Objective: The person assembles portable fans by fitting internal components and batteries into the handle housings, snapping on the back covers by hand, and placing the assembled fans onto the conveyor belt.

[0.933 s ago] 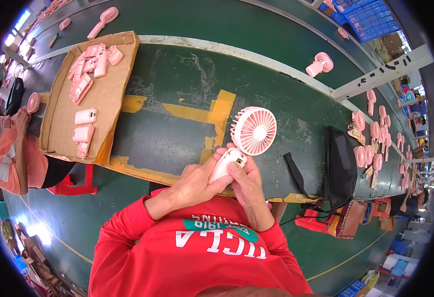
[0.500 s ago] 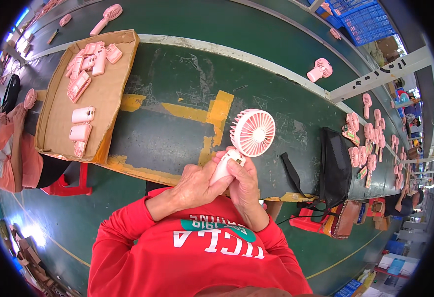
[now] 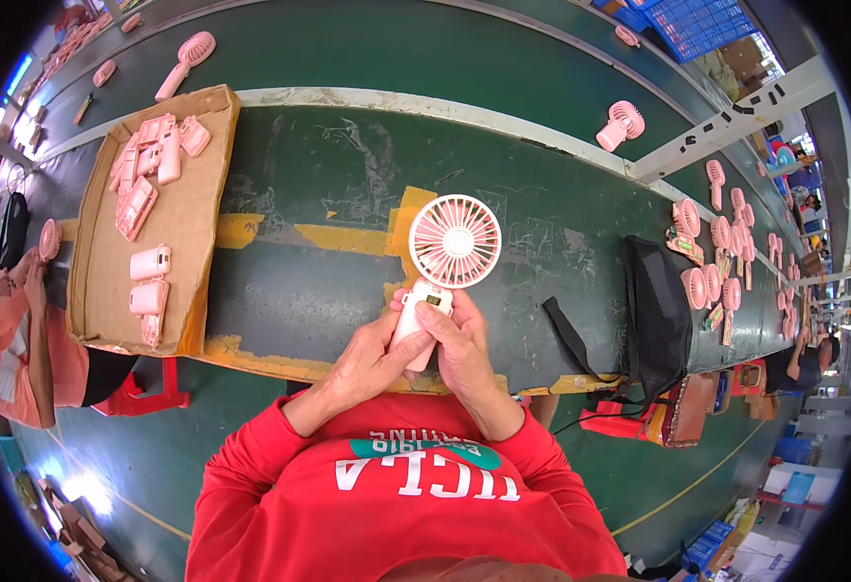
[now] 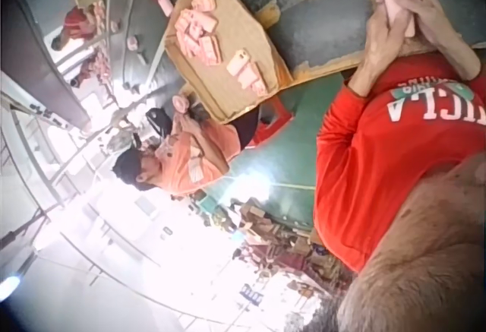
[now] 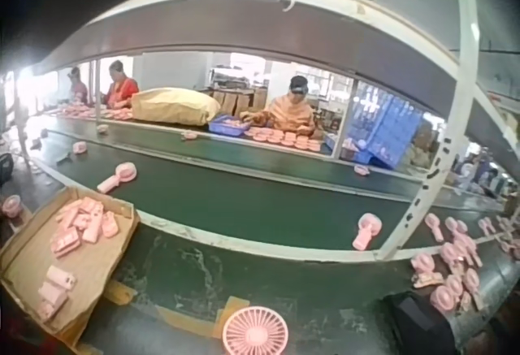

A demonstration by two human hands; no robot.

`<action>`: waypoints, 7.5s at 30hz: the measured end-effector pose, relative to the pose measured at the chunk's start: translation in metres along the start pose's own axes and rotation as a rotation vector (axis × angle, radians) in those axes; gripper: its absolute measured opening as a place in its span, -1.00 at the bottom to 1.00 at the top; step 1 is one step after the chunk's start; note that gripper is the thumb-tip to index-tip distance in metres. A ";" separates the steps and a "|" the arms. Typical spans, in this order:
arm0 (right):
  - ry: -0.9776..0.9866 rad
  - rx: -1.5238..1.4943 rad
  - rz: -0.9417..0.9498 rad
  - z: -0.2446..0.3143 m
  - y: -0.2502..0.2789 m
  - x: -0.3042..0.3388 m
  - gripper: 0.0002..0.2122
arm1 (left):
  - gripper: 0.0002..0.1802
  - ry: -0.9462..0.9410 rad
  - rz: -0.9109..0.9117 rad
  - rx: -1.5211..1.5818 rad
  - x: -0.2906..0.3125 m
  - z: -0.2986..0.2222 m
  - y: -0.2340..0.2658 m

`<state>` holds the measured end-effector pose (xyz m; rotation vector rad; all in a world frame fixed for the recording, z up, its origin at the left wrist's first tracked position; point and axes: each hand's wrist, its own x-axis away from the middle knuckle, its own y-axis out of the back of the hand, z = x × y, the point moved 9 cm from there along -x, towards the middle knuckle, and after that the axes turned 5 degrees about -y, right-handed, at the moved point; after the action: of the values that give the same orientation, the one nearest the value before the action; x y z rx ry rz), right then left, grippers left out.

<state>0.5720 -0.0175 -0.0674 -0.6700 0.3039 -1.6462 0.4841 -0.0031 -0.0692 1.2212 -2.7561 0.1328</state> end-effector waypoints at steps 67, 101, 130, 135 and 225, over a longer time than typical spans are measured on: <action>0.657 1.497 -0.091 0.081 0.015 -0.039 -0.81 | -0.42 -0.331 -0.256 -0.561 -0.168 -0.037 0.068; -0.408 0.246 0.004 -0.032 0.025 -0.008 -0.75 | -0.51 -0.214 -0.175 0.463 -0.011 -0.077 0.048; -0.211 0.316 -0.122 -0.020 0.024 -0.007 -0.82 | -0.57 -0.637 -0.407 -0.678 0.003 -0.094 0.047; -0.135 0.365 -0.146 -0.025 0.028 -0.011 -0.82 | -0.81 -0.562 -0.181 -0.609 -0.006 -0.064 0.019; -0.362 0.194 -0.015 -0.039 0.039 -0.018 -0.70 | -0.85 -0.458 -0.203 -0.719 -0.015 -0.047 0.020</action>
<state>0.5822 -0.0146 -0.1242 -0.8055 -0.1204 -1.5105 0.4828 0.0276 -0.0258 1.3944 -2.5614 -1.1729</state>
